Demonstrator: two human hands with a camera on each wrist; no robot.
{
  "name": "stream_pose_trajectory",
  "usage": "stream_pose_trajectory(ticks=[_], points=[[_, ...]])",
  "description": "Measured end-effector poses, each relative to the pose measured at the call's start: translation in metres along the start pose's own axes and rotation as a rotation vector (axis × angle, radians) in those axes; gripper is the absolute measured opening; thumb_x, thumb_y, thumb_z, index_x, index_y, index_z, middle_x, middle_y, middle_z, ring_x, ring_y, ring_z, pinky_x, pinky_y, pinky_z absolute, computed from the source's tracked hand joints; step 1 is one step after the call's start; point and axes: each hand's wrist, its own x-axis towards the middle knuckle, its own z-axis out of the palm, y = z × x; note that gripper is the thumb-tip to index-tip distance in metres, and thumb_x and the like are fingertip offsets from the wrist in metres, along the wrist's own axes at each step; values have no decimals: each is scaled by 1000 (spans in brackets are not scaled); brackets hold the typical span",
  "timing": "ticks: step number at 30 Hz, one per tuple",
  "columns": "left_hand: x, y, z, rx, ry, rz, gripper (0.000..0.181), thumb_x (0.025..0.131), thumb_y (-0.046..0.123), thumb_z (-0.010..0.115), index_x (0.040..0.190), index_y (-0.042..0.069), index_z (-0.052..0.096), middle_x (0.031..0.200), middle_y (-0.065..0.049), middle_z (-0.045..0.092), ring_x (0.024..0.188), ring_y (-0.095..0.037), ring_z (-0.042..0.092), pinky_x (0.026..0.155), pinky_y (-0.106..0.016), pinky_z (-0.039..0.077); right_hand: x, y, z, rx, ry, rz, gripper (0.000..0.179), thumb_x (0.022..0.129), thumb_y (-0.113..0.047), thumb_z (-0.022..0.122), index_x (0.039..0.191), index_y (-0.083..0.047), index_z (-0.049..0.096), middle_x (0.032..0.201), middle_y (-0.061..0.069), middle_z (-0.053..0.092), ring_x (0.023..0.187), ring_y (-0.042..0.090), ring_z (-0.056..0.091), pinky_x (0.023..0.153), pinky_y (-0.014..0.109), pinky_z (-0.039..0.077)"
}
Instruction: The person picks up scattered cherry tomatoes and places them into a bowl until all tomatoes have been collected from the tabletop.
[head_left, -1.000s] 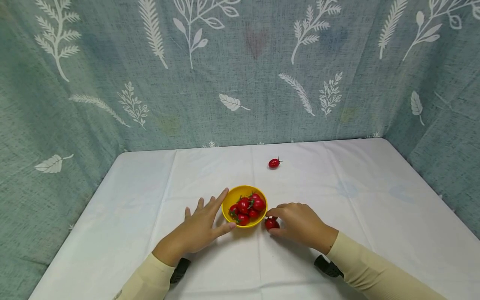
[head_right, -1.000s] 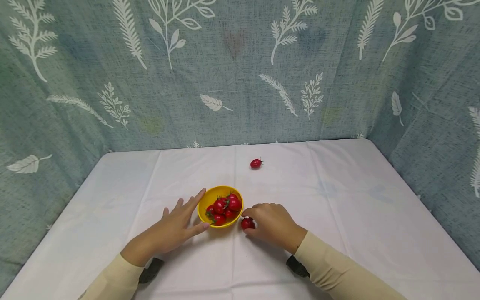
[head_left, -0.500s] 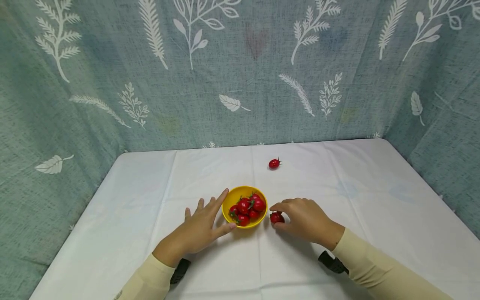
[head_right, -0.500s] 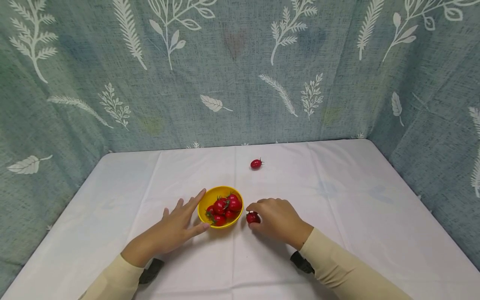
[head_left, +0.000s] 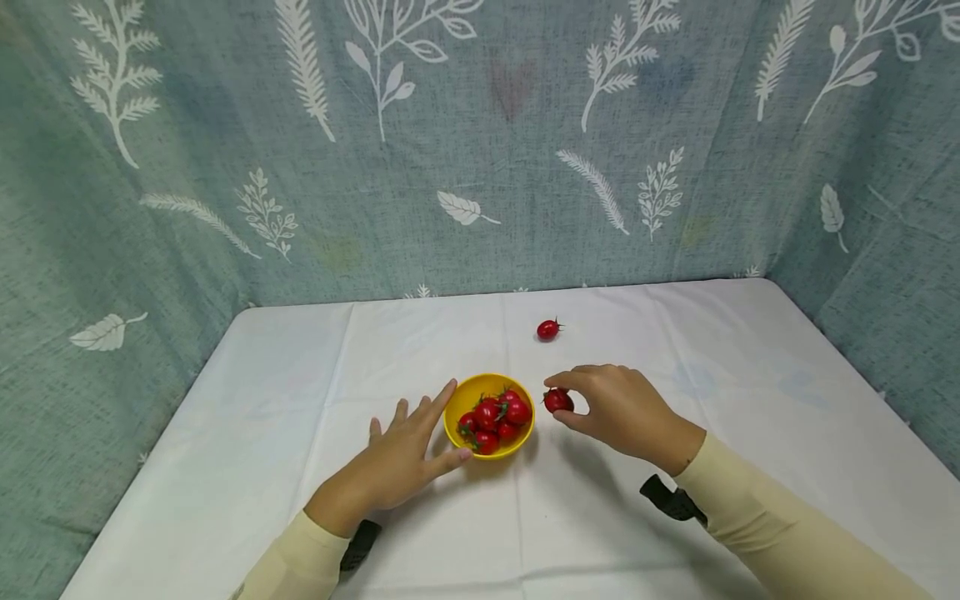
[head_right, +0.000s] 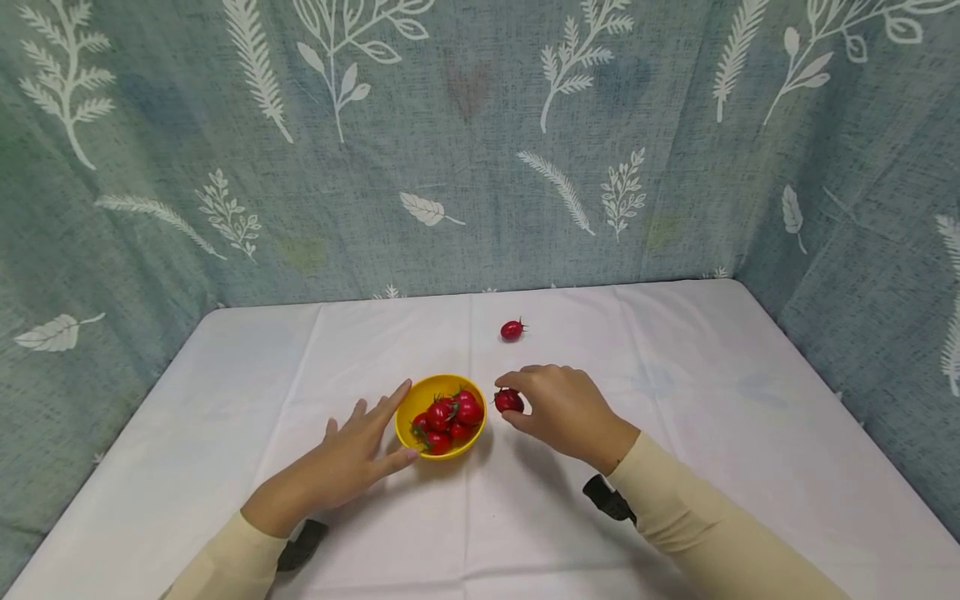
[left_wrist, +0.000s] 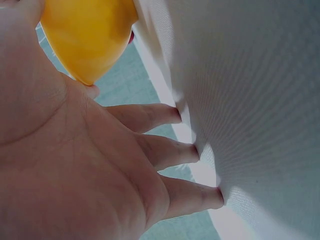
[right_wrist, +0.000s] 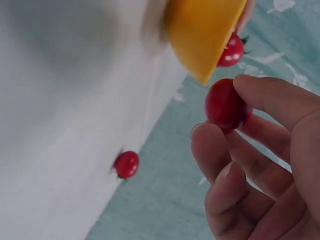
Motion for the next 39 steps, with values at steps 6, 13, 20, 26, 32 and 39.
stream_pose_trajectory(ticks=[6, 13, 20, 26, 32, 39], points=[[-1, 0, -1, -3, 1, -9, 94, 85, 77, 53, 159, 47, 3, 164, -19, 24, 151, -53, 7, 109, -82, -1, 13, -7, -4, -9, 38, -41, 33, 85, -23, 80, 117, -16, 74, 105, -1, 76, 85, 14, 71, 69, 33, 57], [-1, 0, 0, 7, 5, -3, 93, 86, 78, 52, 159, 46, 4, 164, -20, 25, 150, -54, 8, 109, -82, 1, 27, -19, 0, 23, 7, -49, 38, 87, -23, 79, 123, -15, 71, 114, 3, 75, 93, 19, 73, 73, 37, 60], [-1, 1, 0, -1, 7, 5, 93, 86, 77, 52, 158, 48, 3, 163, -20, 25, 150, -55, 8, 109, -82, -1, 35, -24, 10, 33, -14, -46, 36, 90, -23, 76, 124, -17, 71, 112, 2, 75, 91, 18, 73, 71, 33, 59], [-2, 0, 0, 4, 9, 14, 92, 86, 78, 51, 157, 50, 0, 163, -20, 25, 150, -55, 8, 109, -82, 1, 38, -27, 15, 45, -25, -51, 36, 89, -24, 77, 124, -16, 71, 113, 2, 75, 95, 19, 73, 74, 35, 60], [-2, -1, 0, 10, 9, 20, 93, 86, 79, 50, 159, 47, 2, 163, -21, 26, 149, -56, 9, 108, -83, 1, 38, -32, 19, 63, -68, -35, 37, 90, -25, 76, 125, -15, 71, 114, 2, 74, 96, 18, 72, 73, 33, 60], [-2, -1, 1, 7, 8, 24, 91, 87, 78, 50, 157, 51, -1, 163, -21, 25, 149, -56, 9, 108, -83, 1, 38, -32, 22, 71, -85, -32, 36, 90, -24, 76, 124, -14, 71, 114, 3, 74, 96, 18, 72, 75, 34, 60]])
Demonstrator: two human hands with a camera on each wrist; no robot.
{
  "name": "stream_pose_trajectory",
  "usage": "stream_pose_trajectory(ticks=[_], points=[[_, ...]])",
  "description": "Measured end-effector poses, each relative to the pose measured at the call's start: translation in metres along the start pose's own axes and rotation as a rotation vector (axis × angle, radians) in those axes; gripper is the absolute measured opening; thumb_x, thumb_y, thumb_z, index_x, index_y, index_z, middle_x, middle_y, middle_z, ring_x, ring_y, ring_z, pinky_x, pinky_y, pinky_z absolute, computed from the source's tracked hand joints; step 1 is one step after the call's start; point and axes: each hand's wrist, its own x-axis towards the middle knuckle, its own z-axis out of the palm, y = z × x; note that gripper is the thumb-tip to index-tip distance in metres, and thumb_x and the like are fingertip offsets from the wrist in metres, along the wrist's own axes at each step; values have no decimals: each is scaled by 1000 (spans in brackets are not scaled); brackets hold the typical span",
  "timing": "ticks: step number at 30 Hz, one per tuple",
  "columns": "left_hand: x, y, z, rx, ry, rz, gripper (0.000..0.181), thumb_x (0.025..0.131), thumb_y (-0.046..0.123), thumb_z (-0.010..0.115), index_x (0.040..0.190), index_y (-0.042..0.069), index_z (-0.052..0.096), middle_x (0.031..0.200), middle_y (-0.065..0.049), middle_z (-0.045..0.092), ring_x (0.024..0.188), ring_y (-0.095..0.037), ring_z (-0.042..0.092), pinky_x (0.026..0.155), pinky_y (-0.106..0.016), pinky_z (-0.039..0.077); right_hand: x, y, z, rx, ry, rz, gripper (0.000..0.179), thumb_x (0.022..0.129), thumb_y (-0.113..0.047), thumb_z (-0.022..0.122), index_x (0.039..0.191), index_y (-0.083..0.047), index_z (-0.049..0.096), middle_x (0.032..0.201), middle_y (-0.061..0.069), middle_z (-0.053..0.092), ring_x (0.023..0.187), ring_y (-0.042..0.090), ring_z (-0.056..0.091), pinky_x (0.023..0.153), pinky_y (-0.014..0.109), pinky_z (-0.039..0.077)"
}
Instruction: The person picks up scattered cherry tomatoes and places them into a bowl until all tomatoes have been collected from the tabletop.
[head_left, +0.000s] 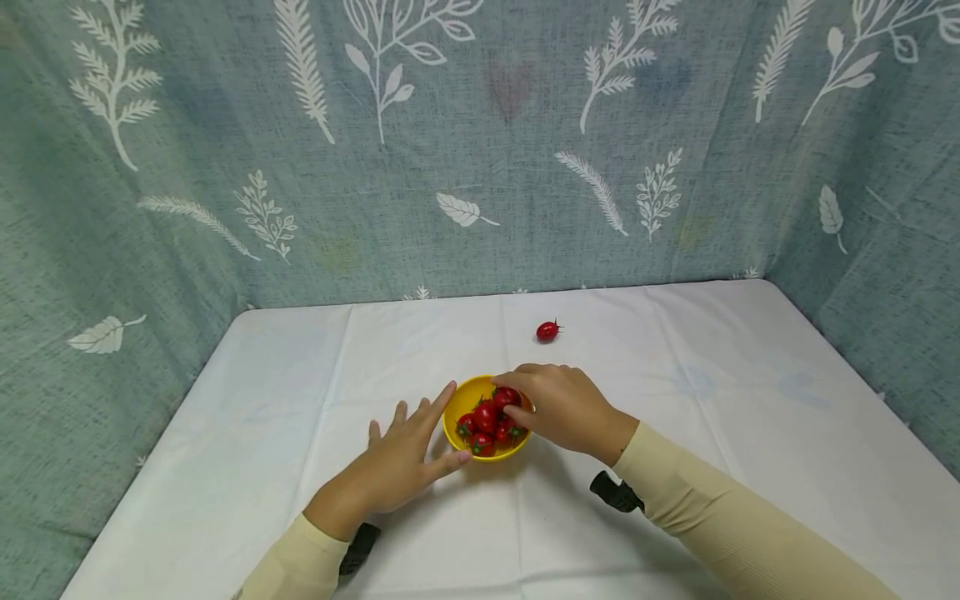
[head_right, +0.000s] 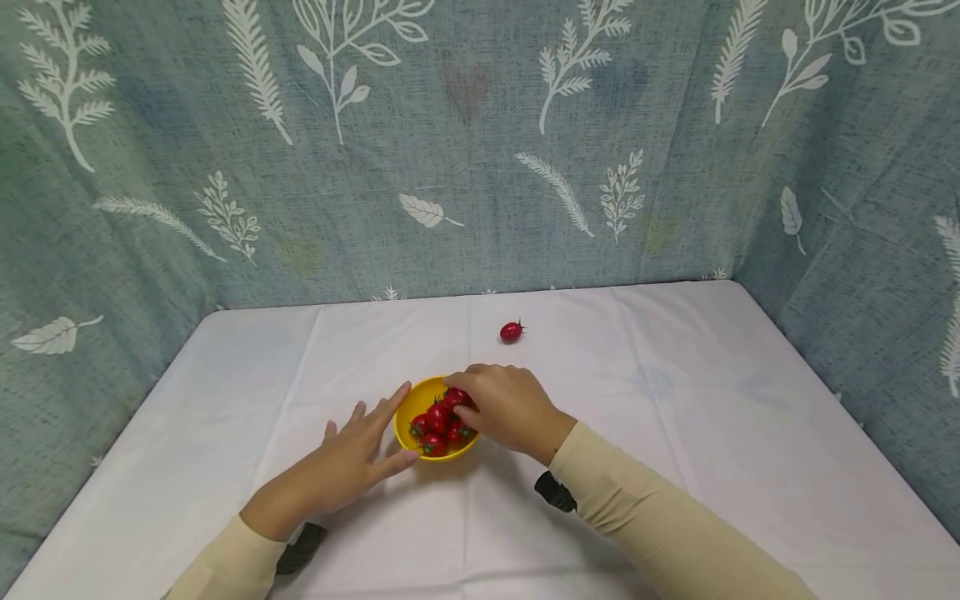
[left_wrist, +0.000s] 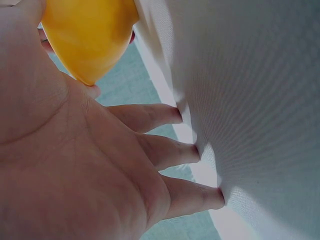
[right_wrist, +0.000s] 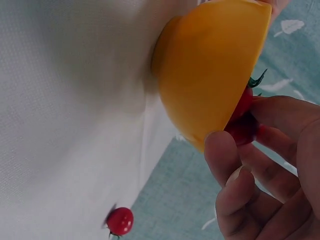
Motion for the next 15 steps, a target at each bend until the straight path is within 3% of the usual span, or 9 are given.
stream_pose_trajectory(ticks=[8, 15], points=[[0, 2, -1, -8, 2, 1, 92, 88, 75, 52, 159, 45, 3, 163, -21, 26, 149, -56, 9, 108, -83, 1, -1, 1, -1, -11, 9, -10, 34, 90, -25, 76, 123, -15, 72, 113, 3, 74, 95, 18, 72, 73, 34, 60], [0, 1, 0, -7, 3, -5, 92, 87, 77, 51, 159, 46, 3, 163, -22, 26, 149, -56, 9, 108, -83, 1, -4, 6, -8, -24, 59, -12, 32, 90, -26, 75, 121, -17, 73, 111, 1, 75, 92, 18, 72, 69, 33, 59]])
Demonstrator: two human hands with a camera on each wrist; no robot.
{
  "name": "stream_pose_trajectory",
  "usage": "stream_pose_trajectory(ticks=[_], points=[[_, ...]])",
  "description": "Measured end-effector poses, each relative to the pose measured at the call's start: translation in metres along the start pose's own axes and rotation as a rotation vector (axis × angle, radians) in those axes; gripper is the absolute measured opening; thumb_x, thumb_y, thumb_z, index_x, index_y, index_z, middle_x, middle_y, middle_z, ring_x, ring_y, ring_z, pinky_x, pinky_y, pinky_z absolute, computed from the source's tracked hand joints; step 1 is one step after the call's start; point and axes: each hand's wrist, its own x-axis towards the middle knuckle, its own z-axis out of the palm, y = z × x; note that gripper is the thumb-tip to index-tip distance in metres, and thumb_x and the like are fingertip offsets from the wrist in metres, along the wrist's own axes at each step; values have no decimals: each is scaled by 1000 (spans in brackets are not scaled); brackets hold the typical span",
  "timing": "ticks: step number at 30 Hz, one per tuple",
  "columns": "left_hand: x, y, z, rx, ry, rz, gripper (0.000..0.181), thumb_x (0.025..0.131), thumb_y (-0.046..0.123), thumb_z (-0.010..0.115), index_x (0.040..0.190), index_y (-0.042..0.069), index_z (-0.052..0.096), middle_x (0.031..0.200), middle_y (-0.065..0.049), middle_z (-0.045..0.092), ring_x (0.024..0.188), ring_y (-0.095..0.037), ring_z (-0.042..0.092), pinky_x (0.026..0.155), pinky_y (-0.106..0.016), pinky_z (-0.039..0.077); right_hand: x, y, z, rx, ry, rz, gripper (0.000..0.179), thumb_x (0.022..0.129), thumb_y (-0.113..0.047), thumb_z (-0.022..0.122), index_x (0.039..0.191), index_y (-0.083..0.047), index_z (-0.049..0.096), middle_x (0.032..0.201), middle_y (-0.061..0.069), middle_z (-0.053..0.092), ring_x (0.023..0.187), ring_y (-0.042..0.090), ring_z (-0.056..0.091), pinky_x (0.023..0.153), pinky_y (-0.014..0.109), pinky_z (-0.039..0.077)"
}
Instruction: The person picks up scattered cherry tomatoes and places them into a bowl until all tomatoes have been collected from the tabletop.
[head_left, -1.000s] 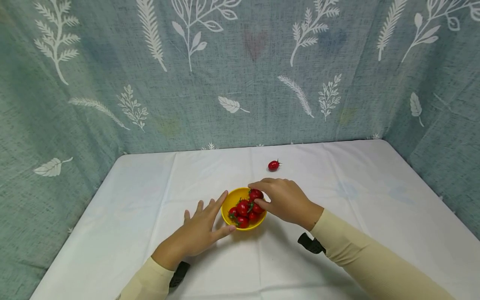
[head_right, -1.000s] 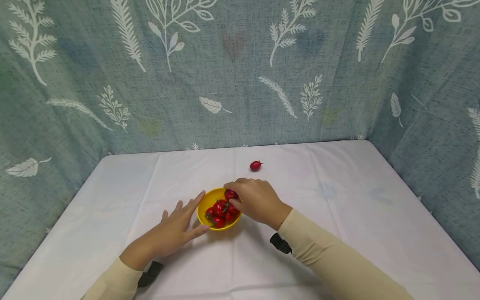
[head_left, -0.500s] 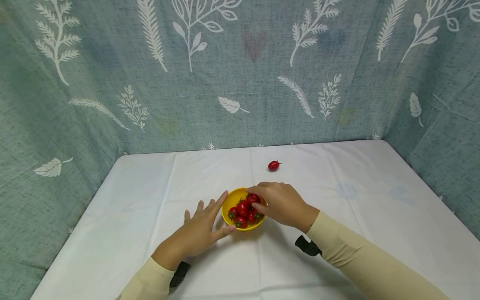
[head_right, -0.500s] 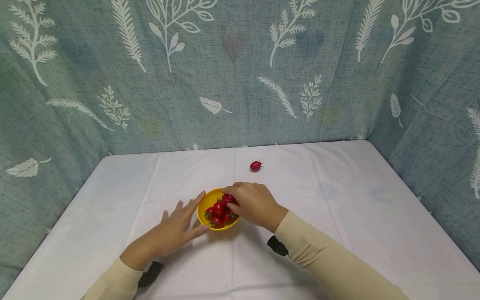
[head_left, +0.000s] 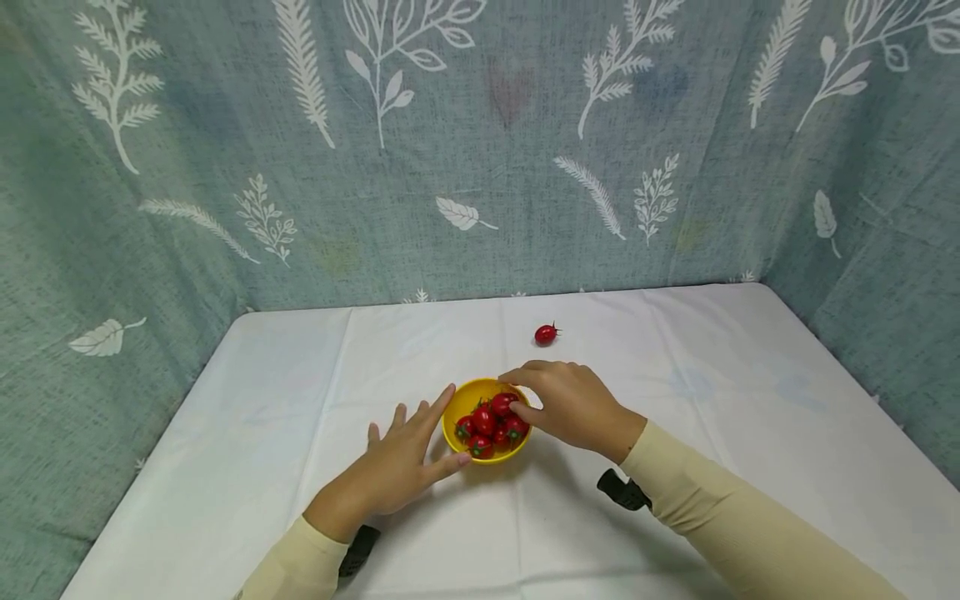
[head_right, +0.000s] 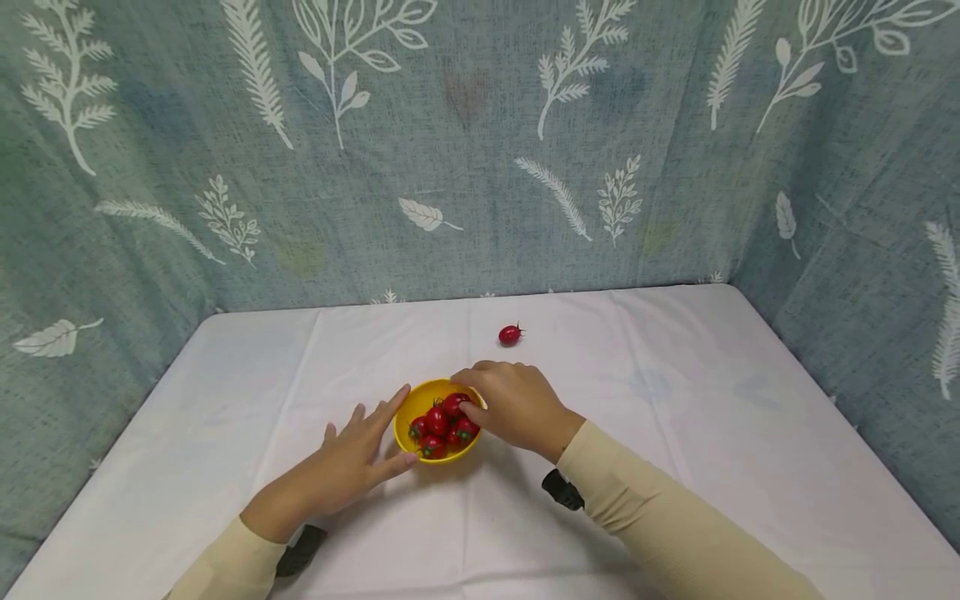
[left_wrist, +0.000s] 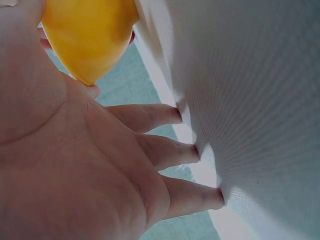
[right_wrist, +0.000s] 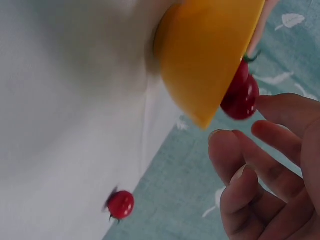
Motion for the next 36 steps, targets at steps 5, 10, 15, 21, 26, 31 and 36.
stream_pose_trajectory(ticks=[5, 10, 15, 21, 26, 31, 36], points=[[0, -2, 1, -5, 1, -17, 93, 86, 78, 51, 159, 46, 4, 163, -20, 25, 149, -55, 9, 108, -83, 1, 1, 12, -5, -25, 37, 16, 31, 89, -24, 77, 119, -15, 73, 115, 3, 74, 97, 21, 73, 75, 38, 61], [0, -2, 0, -7, 11, -20, 93, 86, 78, 51, 159, 47, 3, 163, -20, 26, 150, -54, 9, 109, -82, 1, 9, 31, -8, -40, 40, 71, 31, 89, -20, 76, 119, -13, 72, 117, 5, 74, 92, 23, 73, 70, 38, 60], [-2, -2, 2, -23, 3, -25, 92, 85, 78, 52, 157, 50, 1, 163, -19, 25, 150, -53, 7, 109, -82, -1, 18, 48, -5, -50, 8, 131, 32, 90, -19, 75, 121, -11, 72, 118, 5, 73, 91, 24, 72, 69, 38, 59], [-3, -2, 3, -32, 3, -14, 91, 86, 79, 50, 156, 52, -2, 164, -19, 24, 150, -53, 7, 109, -82, -1, 26, 63, 1, -39, -33, 170, 31, 91, -17, 73, 121, -10, 71, 115, 5, 73, 88, 22, 70, 72, 39, 58], [-3, 0, 1, -22, 9, -3, 92, 86, 79, 50, 158, 49, 0, 163, -20, 25, 150, -53, 8, 109, -82, -1, 35, 68, 3, -58, -59, 202, 34, 91, -19, 74, 123, -9, 70, 120, 8, 71, 95, 24, 70, 77, 40, 59], [-3, 0, 0, -21, 7, -7, 91, 86, 79, 50, 155, 54, -3, 164, -19, 25, 150, -53, 9, 109, -82, 0, 45, 71, 8, -81, -73, 212, 34, 91, -17, 74, 123, -8, 71, 123, 10, 69, 97, 24, 70, 79, 39, 60], [-3, 0, 0, -11, 15, -8, 91, 86, 79, 50, 155, 54, -3, 163, -19, 25, 150, -53, 10, 110, -81, 1, 53, 79, 14, -105, -102, 230, 34, 91, -15, 73, 125, -8, 70, 126, 12, 67, 102, 26, 70, 82, 42, 60]])
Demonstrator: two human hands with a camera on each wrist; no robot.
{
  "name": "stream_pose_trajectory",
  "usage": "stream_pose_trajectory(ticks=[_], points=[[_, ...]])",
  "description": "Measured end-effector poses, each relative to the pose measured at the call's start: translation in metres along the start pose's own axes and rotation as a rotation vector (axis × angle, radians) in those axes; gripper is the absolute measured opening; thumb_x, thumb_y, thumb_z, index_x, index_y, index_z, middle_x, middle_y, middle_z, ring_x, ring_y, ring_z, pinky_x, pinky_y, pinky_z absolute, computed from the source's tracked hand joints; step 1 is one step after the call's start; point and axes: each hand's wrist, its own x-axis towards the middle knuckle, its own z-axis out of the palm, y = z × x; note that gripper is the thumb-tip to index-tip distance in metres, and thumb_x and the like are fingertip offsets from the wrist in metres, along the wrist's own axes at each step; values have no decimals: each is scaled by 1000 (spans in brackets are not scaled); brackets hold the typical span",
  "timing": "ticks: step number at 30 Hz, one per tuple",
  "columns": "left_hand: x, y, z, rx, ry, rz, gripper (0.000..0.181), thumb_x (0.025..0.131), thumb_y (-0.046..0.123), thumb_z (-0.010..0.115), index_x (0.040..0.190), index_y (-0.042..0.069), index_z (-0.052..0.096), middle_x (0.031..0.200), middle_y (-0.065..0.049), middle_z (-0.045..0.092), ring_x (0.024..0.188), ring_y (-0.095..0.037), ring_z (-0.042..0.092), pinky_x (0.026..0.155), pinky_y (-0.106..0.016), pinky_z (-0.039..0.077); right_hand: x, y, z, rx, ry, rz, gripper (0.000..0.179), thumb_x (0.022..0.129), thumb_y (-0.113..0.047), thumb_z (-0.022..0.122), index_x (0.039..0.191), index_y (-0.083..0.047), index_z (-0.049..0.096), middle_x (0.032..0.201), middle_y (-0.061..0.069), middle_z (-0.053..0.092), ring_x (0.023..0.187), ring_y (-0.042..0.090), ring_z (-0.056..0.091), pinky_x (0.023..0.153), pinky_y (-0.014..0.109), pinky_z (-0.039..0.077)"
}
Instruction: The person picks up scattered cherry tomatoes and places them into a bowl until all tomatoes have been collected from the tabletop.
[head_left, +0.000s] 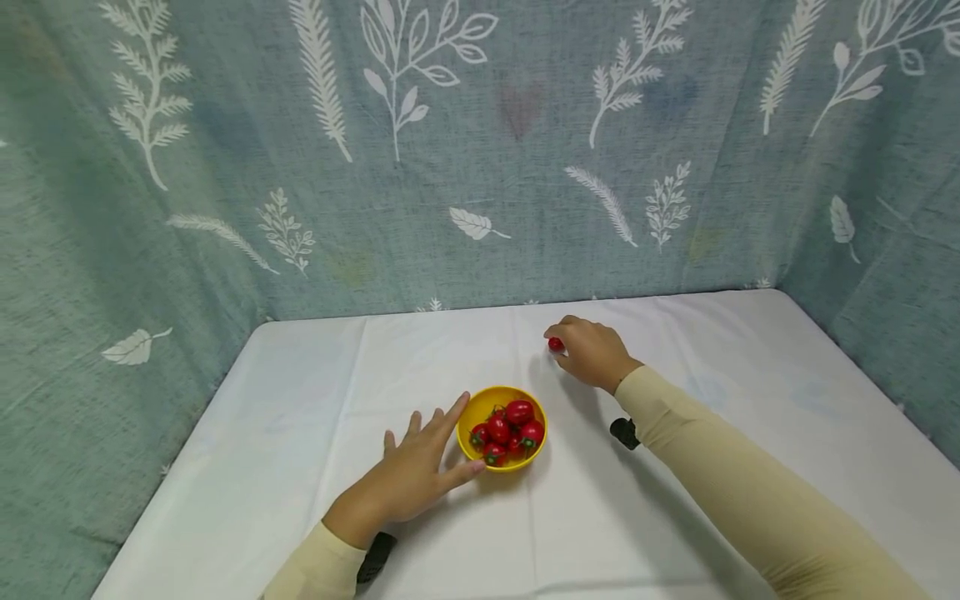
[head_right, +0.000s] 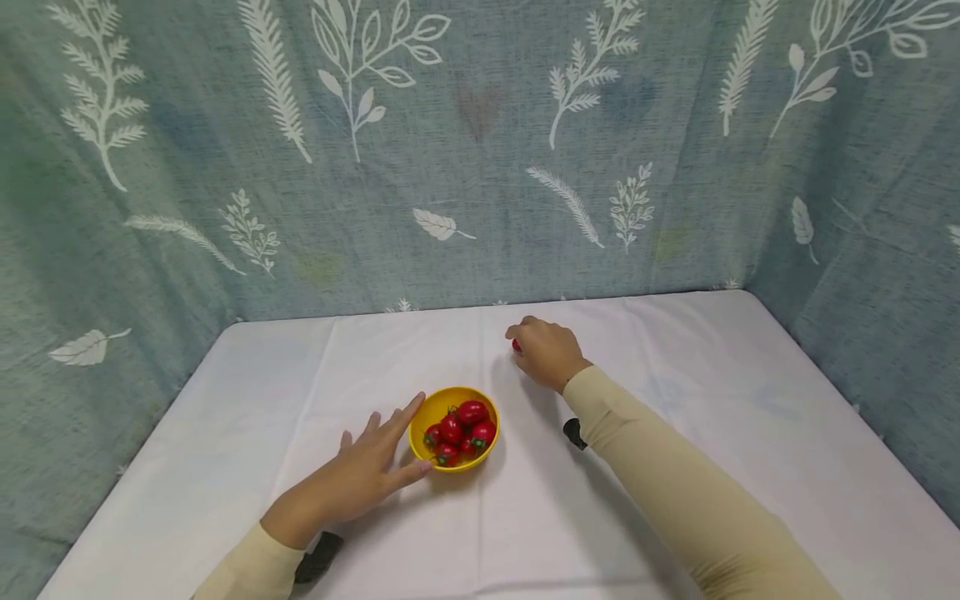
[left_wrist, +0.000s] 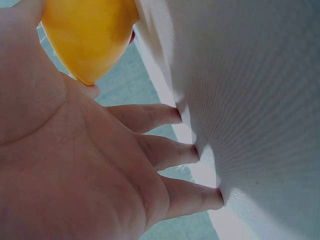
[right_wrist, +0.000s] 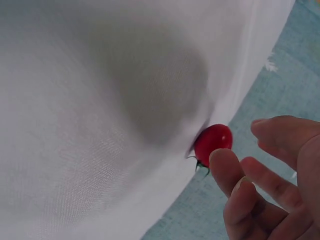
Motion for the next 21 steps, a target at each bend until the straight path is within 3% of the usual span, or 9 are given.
stream_pose_trajectory(ticks=[5, 16, 21], points=[[0, -1, 1, 5, 4, -1, 92, 85, 80, 50, 157, 50, 0, 163, -19, 26, 150, -53, 10, 110, -81, 2, 6, 4, 2, -29, -27, 21, 34, 91, -14, 73, 125, -9, 70, 127, 13, 67, 106, 28, 69, 85, 45, 59], [1, -2, 1, 13, -3, -7, 91, 85, 80, 49, 154, 55, -5, 164, -17, 25, 151, -51, 9, 111, -80, 2, 10, 13, 10, -31, -62, 54, 34, 92, -17, 73, 125, -10, 70, 118, 14, 69, 102, 29, 69, 85, 46, 59], [0, -1, 1, 12, 0, -9, 93, 85, 79, 51, 157, 51, -1, 164, -18, 25, 151, -52, 9, 111, -81, 2, 10, 13, 10, -33, -66, 40, 32, 92, -14, 72, 124, -9, 71, 113, 13, 71, 99, 29, 68, 84, 47, 59]])
